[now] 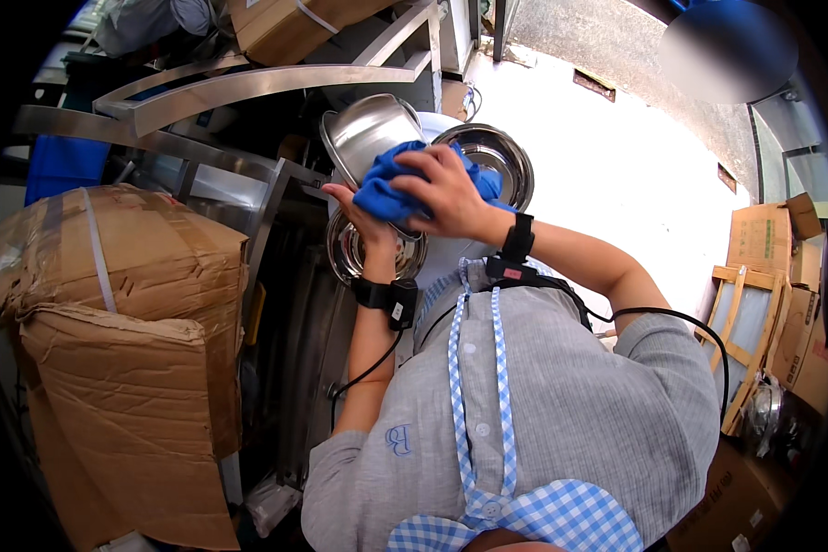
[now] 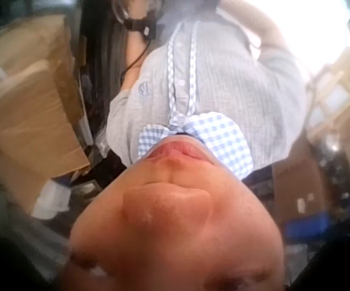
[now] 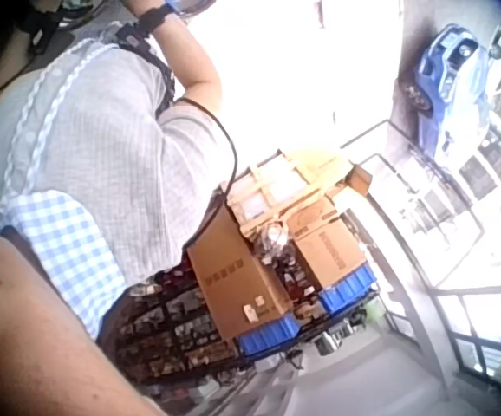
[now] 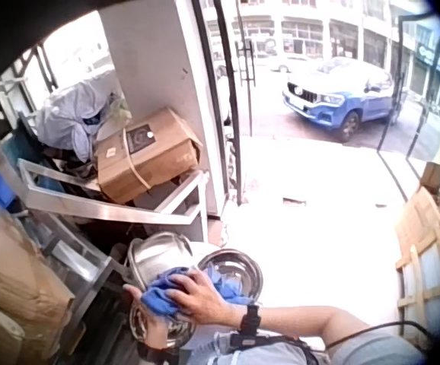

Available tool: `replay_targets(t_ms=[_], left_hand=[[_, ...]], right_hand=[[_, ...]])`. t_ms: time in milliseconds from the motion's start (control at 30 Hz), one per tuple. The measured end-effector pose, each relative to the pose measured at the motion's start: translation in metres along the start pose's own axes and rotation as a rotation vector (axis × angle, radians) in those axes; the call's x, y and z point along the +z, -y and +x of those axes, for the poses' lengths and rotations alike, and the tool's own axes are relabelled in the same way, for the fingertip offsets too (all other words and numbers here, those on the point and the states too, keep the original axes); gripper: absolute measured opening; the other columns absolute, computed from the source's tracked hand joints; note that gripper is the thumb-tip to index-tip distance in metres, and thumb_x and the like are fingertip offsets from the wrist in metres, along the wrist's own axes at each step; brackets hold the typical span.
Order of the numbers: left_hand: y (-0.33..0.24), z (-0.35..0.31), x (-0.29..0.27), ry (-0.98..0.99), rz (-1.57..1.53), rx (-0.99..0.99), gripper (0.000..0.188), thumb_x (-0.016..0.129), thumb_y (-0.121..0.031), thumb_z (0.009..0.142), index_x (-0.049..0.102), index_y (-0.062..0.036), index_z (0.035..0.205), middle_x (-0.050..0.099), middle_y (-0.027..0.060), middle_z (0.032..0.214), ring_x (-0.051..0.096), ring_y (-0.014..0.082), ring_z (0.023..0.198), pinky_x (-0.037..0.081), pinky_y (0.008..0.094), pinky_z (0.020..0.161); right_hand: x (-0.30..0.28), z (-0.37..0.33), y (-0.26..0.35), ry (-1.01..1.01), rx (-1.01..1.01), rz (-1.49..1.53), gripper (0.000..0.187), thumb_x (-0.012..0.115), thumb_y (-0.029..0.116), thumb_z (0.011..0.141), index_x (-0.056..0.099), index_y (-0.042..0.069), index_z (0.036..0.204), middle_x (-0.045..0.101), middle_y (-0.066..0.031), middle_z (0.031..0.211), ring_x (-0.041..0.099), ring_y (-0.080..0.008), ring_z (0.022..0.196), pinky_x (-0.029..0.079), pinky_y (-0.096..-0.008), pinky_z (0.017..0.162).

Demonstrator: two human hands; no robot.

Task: The person wipes the interior and exterior surfaces of several stainless steel bowls using a blue cloth. They handle the bowls one at a time, rotating them to clean all sides, and place them back on a white surface after wiping.

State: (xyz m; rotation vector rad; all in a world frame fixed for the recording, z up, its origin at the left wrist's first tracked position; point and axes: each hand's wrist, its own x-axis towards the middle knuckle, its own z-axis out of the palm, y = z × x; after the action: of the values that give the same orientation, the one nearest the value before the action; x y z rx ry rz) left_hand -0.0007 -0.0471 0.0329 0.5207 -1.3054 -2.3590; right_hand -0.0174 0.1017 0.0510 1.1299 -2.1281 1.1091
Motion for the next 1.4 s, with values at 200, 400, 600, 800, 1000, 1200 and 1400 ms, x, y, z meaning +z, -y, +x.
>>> replay_targets(t_ms=[200,400,600,800,1000,1200,1400], left_hand=[[0.009,-0.010,-0.011,-0.014,0.336,0.169,0.072,0.026,-0.059,0.099,0.051,0.0066,0.116,0.057,0.0126,0.111,0.051,0.0185,0.101,0.039,0.0307,0.095],[0.010,-0.011,-0.021,0.094,0.430,0.178,0.071,0.026,-0.058,0.100,0.059,0.0050,0.099,0.059,0.0066,0.095,0.052,0.0138,0.090,0.042,0.0288,0.086],[0.007,-0.014,-0.023,0.177,0.513,0.227,0.070,0.025,-0.056,0.100,0.060,0.0043,0.098,0.061,0.0036,0.090,0.054,0.0118,0.084,0.043,0.0265,0.079],[-0.007,-0.012,-0.037,0.505,0.709,0.251,0.072,0.023,-0.056,0.100,0.060,0.0046,0.091,0.059,0.0066,0.082,0.051,0.0129,0.079,0.041,0.0266,0.073],[0.010,-0.017,-0.052,0.432,0.740,0.214,0.066,0.026,-0.054,0.101,0.056,0.0021,0.084,0.054,0.0017,0.074,0.045,0.0104,0.073,0.037,0.0282,0.065],[0.022,-0.019,-0.061,0.448,0.683,0.140,0.062,0.029,-0.052,0.102,0.044,-0.0036,0.067,0.041,-0.0053,0.061,0.035,0.0062,0.062,0.029,0.0265,0.055],[0.038,-0.009,-0.075,0.415,0.621,-0.005,0.061,0.030,-0.053,0.101,0.044,-0.0051,0.067,0.042,-0.0059,0.063,0.035,0.0057,0.063,0.029,0.0264,0.055]], right_hand=[[-0.005,0.032,-0.020,-0.070,0.099,-0.029,0.050,0.076,0.013,0.064,0.062,0.018,0.112,0.052,-0.0140,0.121,0.046,-0.0370,0.111,0.041,-0.0460,0.093],[-0.020,0.042,-0.023,-0.033,0.174,-0.005,0.040,0.073,0.010,0.068,0.063,0.018,0.106,0.055,-0.0112,0.110,0.053,-0.0330,0.102,0.045,-0.0433,0.085],[-0.027,0.031,-0.005,0.206,-0.083,-0.085,0.044,0.076,0.010,0.061,0.064,0.023,0.102,0.054,-0.0072,0.109,0.053,-0.0274,0.100,0.046,-0.0386,0.082],[-0.036,0.051,-0.072,0.098,0.200,-0.239,0.033,0.067,0.015,0.075,0.067,0.022,0.108,0.057,-0.0116,0.101,0.054,-0.0302,0.095,0.049,-0.0393,0.079],[-0.037,0.027,-0.012,0.356,-0.079,-0.014,0.031,0.072,0.010,0.067,0.067,0.018,0.096,0.055,-0.0085,0.101,0.053,-0.0288,0.095,0.046,-0.0392,0.081],[-0.033,0.022,-0.052,0.323,0.121,-0.119,0.032,0.067,0.008,0.072,0.069,0.021,0.100,0.056,-0.0105,0.106,0.054,-0.0295,0.096,0.047,-0.0388,0.082],[-0.025,0.015,-0.053,0.353,-0.002,-0.214,0.029,0.069,0.011,0.069,0.071,0.020,0.096,0.055,-0.0076,0.104,0.053,-0.0258,0.097,0.047,-0.0356,0.077]])
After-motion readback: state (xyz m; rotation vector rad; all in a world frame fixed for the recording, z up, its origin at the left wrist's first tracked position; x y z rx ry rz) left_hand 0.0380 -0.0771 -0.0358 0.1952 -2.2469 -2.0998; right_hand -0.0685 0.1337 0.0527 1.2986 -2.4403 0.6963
